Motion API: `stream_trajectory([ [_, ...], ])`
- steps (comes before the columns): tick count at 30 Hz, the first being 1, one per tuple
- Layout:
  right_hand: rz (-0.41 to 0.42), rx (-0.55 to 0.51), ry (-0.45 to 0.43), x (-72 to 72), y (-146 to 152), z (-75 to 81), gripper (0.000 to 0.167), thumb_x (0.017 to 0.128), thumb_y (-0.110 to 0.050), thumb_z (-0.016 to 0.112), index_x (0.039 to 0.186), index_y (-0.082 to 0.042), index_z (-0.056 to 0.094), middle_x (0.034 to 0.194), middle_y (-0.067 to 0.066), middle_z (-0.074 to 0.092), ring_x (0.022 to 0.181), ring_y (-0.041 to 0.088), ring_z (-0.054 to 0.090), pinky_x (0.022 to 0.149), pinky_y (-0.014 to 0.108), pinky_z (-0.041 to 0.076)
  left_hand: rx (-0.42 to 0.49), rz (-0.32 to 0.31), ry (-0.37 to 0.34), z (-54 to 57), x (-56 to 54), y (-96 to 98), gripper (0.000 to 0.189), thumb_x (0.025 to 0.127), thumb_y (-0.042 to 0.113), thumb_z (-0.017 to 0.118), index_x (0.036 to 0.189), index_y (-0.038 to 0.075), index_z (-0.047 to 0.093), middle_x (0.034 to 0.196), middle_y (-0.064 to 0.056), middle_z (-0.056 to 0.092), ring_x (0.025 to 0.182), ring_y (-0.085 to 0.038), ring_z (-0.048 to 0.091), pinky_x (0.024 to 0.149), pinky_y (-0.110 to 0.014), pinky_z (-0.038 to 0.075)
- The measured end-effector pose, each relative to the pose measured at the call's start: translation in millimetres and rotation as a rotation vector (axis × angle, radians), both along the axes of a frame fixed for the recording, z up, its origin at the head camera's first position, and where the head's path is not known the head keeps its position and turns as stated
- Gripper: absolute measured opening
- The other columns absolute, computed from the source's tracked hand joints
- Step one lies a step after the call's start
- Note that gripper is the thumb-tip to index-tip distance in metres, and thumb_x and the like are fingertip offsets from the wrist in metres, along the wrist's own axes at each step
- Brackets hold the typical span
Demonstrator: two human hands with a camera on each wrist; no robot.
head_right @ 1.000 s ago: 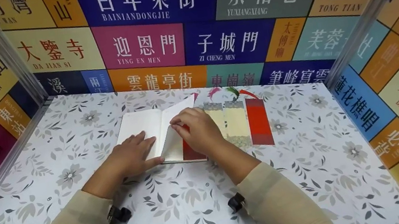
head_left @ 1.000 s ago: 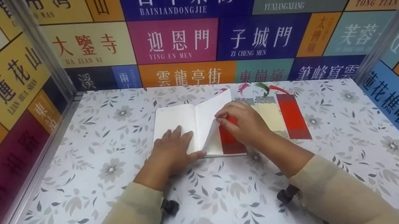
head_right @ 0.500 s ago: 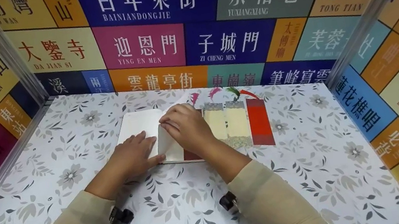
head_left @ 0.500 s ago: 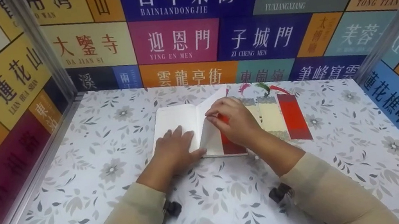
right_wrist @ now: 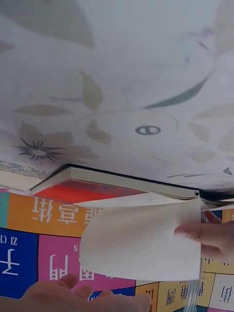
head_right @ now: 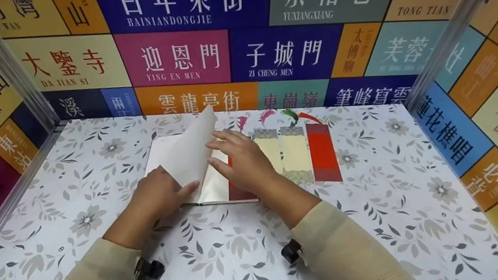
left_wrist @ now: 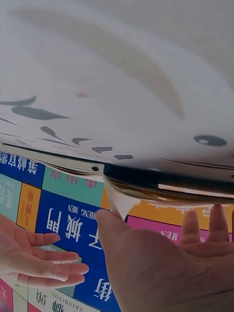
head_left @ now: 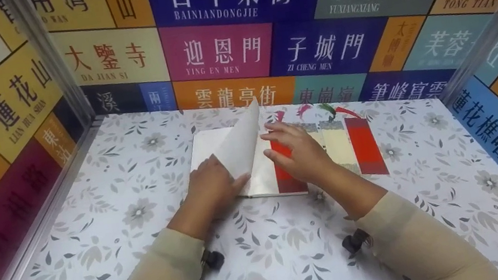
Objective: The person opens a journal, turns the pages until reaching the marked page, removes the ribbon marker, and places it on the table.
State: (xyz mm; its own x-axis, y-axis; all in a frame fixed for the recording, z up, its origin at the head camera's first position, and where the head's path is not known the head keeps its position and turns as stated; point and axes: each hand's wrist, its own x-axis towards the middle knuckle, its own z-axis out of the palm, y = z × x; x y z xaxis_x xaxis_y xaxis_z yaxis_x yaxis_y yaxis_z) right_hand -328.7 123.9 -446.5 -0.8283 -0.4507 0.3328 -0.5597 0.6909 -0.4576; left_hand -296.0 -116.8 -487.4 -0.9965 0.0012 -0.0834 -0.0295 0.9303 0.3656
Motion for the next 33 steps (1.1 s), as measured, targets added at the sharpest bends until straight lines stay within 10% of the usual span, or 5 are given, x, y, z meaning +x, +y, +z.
stream_trajectory([
  [6,-0.024,0.093,-0.043,-3.3,7.9,-5.6,0.051,0.104,-0.047,0.067,0.153,-0.036,0.060,0.171,-0.009,0.044,0.164,0.023,0.034,0.132,0.062,0.032,0.073,0.096,0.212,2.6,-4.3,-2.0,0.116,0.092,0.062,0.077,0.174,0.031,0.001,0.180,-0.007,0.021,0.165,-0.036,0.027,0.133,-0.059,0.031],
  [16,-0.173,0.300,-0.257,-14.0,19.4,-18.3,0.082,0.096,-0.064,0.068,0.166,-0.052,0.028,0.181,-0.013,0.020,0.170,0.027,0.014,0.131,0.073,0.021,0.031,0.108,0.462,5.7,-2.0,-4.9,0.130,0.083,0.045,0.092,0.174,0.032,0.000,0.183,-0.006,0.003,0.168,-0.037,0.013,0.135,-0.063,0.020],
  [27,-0.221,0.370,-0.390,-21.2,26.8,-33.7,0.086,0.093,-0.070,0.068,0.166,-0.056,0.024,0.182,-0.010,0.016,0.171,0.028,0.009,0.131,0.073,0.016,0.015,-0.253,0.142,-3.3,2.2,-4.5,0.046,0.114,0.031,0.046,0.159,0.036,0.051,0.180,0.009,0.022,0.171,-0.029,0.010,0.137,-0.061,0.015],
  [33,-0.195,0.442,-0.418,-23.0,30.9,-42.0,0.091,0.092,-0.073,0.066,0.169,-0.047,0.025,0.182,-0.001,0.018,0.170,0.034,0.010,0.132,0.074,0.015,-0.011,-0.292,0.045,-4.7,4.8,-1.9,0.044,0.113,0.031,0.043,0.155,0.033,0.057,0.178,0.010,0.031,0.169,-0.025,0.018,0.138,-0.055,0.018],
])
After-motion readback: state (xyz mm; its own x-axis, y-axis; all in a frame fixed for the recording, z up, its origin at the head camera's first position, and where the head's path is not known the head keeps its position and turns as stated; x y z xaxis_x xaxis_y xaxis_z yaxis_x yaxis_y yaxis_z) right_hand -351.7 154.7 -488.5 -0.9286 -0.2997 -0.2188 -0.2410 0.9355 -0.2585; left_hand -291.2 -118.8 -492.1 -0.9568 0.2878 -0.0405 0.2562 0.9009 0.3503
